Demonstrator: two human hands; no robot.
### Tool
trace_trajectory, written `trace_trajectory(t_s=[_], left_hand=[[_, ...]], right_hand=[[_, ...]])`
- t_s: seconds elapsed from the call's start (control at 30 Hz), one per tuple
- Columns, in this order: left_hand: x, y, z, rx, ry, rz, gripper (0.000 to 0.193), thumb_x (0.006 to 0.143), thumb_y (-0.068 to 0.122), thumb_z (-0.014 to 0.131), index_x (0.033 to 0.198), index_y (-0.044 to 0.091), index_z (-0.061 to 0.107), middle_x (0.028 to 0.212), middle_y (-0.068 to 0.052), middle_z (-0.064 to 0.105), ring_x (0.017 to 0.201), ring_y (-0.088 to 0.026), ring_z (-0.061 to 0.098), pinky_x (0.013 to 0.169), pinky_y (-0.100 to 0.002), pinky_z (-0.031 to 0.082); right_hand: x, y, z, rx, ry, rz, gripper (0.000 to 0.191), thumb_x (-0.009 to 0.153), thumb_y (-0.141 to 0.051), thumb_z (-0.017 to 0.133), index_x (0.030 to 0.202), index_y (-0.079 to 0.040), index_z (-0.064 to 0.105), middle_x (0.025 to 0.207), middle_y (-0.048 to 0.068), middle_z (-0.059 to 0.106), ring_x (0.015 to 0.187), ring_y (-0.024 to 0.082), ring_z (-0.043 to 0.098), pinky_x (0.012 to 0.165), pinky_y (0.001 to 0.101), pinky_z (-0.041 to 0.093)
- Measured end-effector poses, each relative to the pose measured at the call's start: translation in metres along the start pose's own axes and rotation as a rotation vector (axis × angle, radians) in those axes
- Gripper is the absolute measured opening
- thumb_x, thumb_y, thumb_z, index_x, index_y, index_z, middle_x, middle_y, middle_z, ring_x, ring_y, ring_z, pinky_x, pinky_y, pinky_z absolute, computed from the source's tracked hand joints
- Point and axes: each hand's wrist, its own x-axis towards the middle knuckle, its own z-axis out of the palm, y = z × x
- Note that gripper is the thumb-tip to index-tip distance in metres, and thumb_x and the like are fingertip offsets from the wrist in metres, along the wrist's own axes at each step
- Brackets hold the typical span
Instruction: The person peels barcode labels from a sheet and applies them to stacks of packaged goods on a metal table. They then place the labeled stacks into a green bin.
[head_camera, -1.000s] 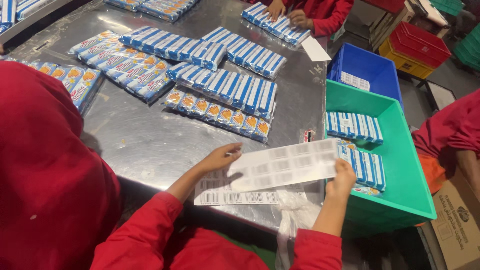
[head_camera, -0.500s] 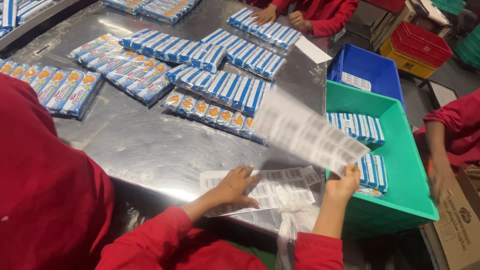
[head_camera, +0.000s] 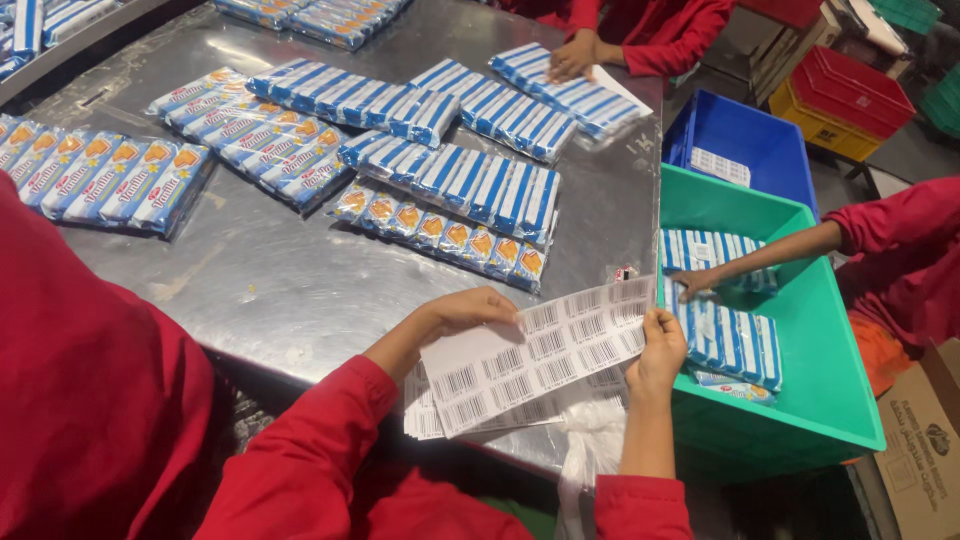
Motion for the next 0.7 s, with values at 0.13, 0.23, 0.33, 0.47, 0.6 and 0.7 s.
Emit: trace_trajectory(t_s=[0.13, 0.23, 0.33, 0.47, 0.6, 0.7], left_hand=[[0.005, 0.001, 0.019, 0.127, 0.017, 0.037, 0.027, 0.086, 0.016, 0.077, 0.104, -0.005, 0.080, 0.086, -0.006, 0.078, 0.073, -0.013, 0.068, 0.067, -0.027, 0.053], [0.016, -0.002, 0.033, 0.216, 0.208, 0.074, 0.023, 0.086, 0.017, 0.077, 0.098, -0.002, 0.079, 0.081, -0.006, 0.076, 0.069, -0.012, 0.068, 0.065, -0.027, 0.053], [0.031, -0.009, 0.048, 0.107, 0.384, 0.106, 0.022, 0.090, 0.020, 0.076, 0.090, -0.002, 0.075, 0.080, -0.006, 0.074, 0.067, -0.011, 0.065, 0.061, -0.027, 0.052], [0.043, -0.021, 0.061, -0.042, 0.443, 0.105, 0.020, 0.091, 0.022, 0.072, 0.087, 0.003, 0.072, 0.077, -0.003, 0.072, 0.065, -0.008, 0.064, 0.058, -0.024, 0.051], [0.036, -0.035, 0.063, -0.116, 0.368, 0.130, 0.019, 0.093, 0.018, 0.070, 0.095, 0.000, 0.073, 0.072, 0.000, 0.063, 0.058, -0.005, 0.050, 0.049, -0.022, 0.037], [0.025, -0.044, 0.063, -0.115, 0.292, 0.220, 0.021, 0.091, 0.011, 0.066, 0.103, -0.001, 0.076, 0.074, 0.002, 0.064, 0.061, -0.003, 0.051, 0.052, -0.020, 0.038]], right_hand=[[-0.014, -0.024, 0.020, -0.332, 0.125, -0.214, 0.010, 0.099, -0.004, 0.068, 0.108, -0.001, 0.063, 0.106, 0.009, 0.066, 0.094, 0.017, 0.063, 0.087, 0.0321, 0.054], [-0.047, -0.051, 0.049, -0.931, 0.215, -0.664, 0.028, 0.090, -0.002, 0.076, 0.113, 0.000, 0.062, 0.119, 0.015, 0.059, 0.111, 0.028, 0.058, 0.100, 0.0419, 0.048], [-0.083, -0.071, 0.085, -1.201, 0.101, -0.925, 0.038, 0.079, -0.002, 0.080, 0.114, 0.000, 0.064, 0.126, 0.021, 0.058, 0.124, 0.041, 0.052, 0.110, 0.0489, 0.037], [-0.112, -0.068, 0.132, -1.156, -0.308, -0.935, 0.034, 0.074, -0.007, 0.079, 0.106, -0.005, 0.068, 0.111, 0.012, 0.068, 0.116, 0.036, 0.062, 0.114, 0.0521, 0.033], [-0.125, -0.067, 0.145, -1.078, -0.416, -0.743, 0.025, 0.081, -0.009, 0.078, 0.105, -0.007, 0.071, 0.107, 0.009, 0.071, 0.103, 0.031, 0.066, 0.102, 0.0457, 0.047], [-0.132, -0.068, 0.145, -1.088, -0.425, -0.657, 0.023, 0.080, -0.010, 0.078, 0.103, -0.007, 0.072, 0.102, 0.009, 0.071, 0.096, 0.030, 0.066, 0.088, 0.0413, 0.052]])
